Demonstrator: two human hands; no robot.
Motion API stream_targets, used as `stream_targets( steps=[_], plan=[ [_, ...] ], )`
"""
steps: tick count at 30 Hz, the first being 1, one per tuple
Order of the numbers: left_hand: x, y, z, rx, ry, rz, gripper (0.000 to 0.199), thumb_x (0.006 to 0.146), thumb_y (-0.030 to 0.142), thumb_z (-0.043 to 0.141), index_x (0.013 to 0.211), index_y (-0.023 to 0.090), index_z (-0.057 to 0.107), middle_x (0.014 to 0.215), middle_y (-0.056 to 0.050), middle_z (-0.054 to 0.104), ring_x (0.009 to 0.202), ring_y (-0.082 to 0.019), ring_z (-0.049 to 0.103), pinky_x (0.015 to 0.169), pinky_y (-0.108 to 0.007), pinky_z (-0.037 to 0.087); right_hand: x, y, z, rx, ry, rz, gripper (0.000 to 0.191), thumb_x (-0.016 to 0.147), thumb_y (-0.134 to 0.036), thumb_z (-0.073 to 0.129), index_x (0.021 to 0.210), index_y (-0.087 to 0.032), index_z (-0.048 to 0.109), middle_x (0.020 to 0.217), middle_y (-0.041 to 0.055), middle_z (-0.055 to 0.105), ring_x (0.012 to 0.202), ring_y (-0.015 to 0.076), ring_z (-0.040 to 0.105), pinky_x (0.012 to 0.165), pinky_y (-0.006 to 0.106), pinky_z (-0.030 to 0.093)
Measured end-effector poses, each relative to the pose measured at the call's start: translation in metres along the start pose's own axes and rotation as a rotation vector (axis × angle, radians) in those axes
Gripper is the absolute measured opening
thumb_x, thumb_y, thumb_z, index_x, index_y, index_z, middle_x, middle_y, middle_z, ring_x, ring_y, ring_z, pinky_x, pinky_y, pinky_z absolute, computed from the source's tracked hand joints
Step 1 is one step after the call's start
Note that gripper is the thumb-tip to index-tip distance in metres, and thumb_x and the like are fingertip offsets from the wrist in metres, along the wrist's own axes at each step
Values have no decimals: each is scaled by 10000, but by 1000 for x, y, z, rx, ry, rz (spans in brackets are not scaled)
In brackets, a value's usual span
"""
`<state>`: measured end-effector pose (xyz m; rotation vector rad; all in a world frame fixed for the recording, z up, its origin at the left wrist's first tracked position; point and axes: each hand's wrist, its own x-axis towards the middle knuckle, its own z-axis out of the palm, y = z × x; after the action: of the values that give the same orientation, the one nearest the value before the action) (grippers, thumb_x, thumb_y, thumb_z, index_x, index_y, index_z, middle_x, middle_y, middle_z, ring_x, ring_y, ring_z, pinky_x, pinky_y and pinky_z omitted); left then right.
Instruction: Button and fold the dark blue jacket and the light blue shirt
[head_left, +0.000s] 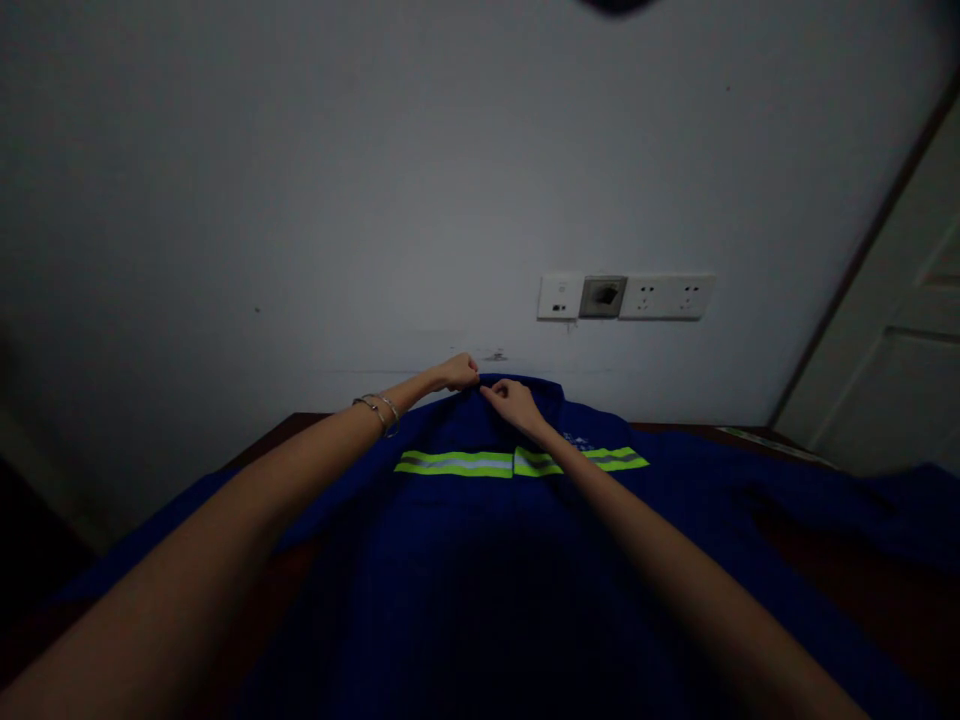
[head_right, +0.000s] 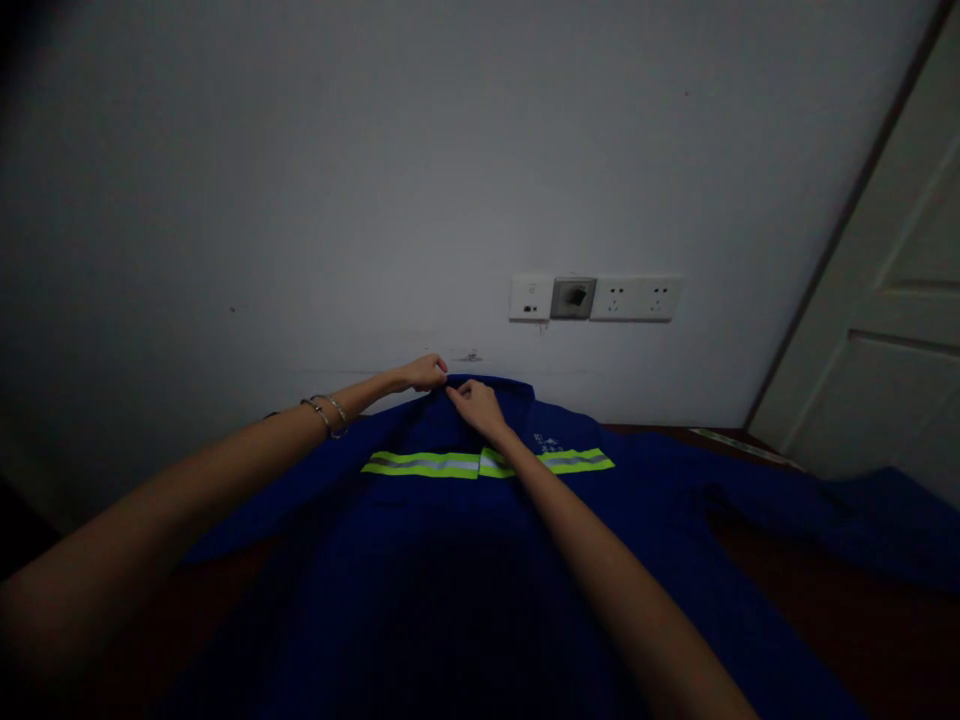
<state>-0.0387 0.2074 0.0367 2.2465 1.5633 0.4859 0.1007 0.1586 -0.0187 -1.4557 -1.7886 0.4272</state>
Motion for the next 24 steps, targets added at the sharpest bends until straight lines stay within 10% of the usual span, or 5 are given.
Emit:
stream_targets(
  steps=[6, 15, 24],
  plan=[
    [-15, -4, 25, 43, 161, 116, 369, 698, 217, 559, 1046, 123, 486, 723, -22, 600, 634, -132, 543, 533, -204, 395, 2, -6, 5, 507, -116, 333, 368, 833, -456, 447, 688, -136, 557, 595, 23, 597, 431, 54, 511, 402, 148, 395],
    [-40, -16, 42, 79, 214, 277, 282, 745, 202, 529, 1005, 133, 445, 782, -38, 600, 714, -154, 560, 623, -249, 415, 1, -9, 16, 447, -110, 312, 266, 783, -330, 540, 614, -125, 553, 388, -49, 433, 290, 33, 351, 296, 136, 285],
    [-56, -38, 27, -16, 256, 133, 266, 712, 159, 500, 972, 160, 443, 663, 31, 550, 595, -105, 504, 544, -201, 364, 7, 3, 26, 202, -44, 225, 381, 674, -325, 636, 993, -118, 620, 836, 76, 659, 603, 117, 583, 376, 143, 400]
  ],
)
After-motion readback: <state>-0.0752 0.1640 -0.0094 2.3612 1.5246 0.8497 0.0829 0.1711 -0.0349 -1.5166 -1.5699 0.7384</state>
